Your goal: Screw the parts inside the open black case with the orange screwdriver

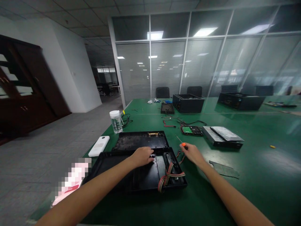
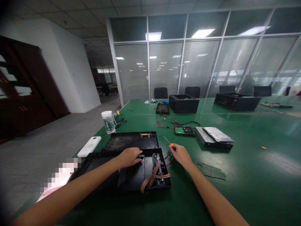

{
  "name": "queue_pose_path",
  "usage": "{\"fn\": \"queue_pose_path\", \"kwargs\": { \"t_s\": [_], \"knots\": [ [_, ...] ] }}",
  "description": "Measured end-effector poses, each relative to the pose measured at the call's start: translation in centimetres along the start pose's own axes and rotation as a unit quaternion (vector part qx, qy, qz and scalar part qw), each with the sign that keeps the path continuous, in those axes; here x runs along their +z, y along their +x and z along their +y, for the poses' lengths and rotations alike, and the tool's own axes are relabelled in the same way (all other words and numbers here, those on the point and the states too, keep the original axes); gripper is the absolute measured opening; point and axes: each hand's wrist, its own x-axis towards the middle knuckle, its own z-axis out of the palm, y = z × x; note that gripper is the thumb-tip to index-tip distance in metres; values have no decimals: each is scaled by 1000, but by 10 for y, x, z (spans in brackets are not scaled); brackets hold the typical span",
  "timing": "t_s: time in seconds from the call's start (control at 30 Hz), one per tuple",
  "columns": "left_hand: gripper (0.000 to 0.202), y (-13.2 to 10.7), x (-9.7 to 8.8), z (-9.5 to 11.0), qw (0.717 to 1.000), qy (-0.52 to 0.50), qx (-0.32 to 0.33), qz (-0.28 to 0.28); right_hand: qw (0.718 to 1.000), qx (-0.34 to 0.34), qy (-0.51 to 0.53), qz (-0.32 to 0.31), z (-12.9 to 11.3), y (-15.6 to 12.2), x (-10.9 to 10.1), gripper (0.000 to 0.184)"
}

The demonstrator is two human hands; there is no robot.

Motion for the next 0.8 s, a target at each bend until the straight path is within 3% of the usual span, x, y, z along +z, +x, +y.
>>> {"fn": "queue_pose_path", "kwargs": {
  "t_s": [0.17, 0.4, 0.5, 0.63, 0.8],
  "knots": [
    [18, 14, 25, 3, 1000, -9, 1, 17, 999, 17, 34, -16, -3, -4, 0, 41],
    [22, 11, 36, -4, 998, -30, -6, 53, 982, 32, 129, -137, -28, -10, 5, 46],
    [23, 17, 29, -3, 998, -13, 11, 60, 982, 17, 128, -138, -31, -13, 8, 47],
    [23, 39, 18, 7, 994, 0, 94, 57, 980, -16, 150, -132, -31, -14, 7, 48],
    [21, 67, 28, 20, 990, -44, 121, 64, 981, -19, 163, -105, -27, -11, 1, 47]
  ]
}}
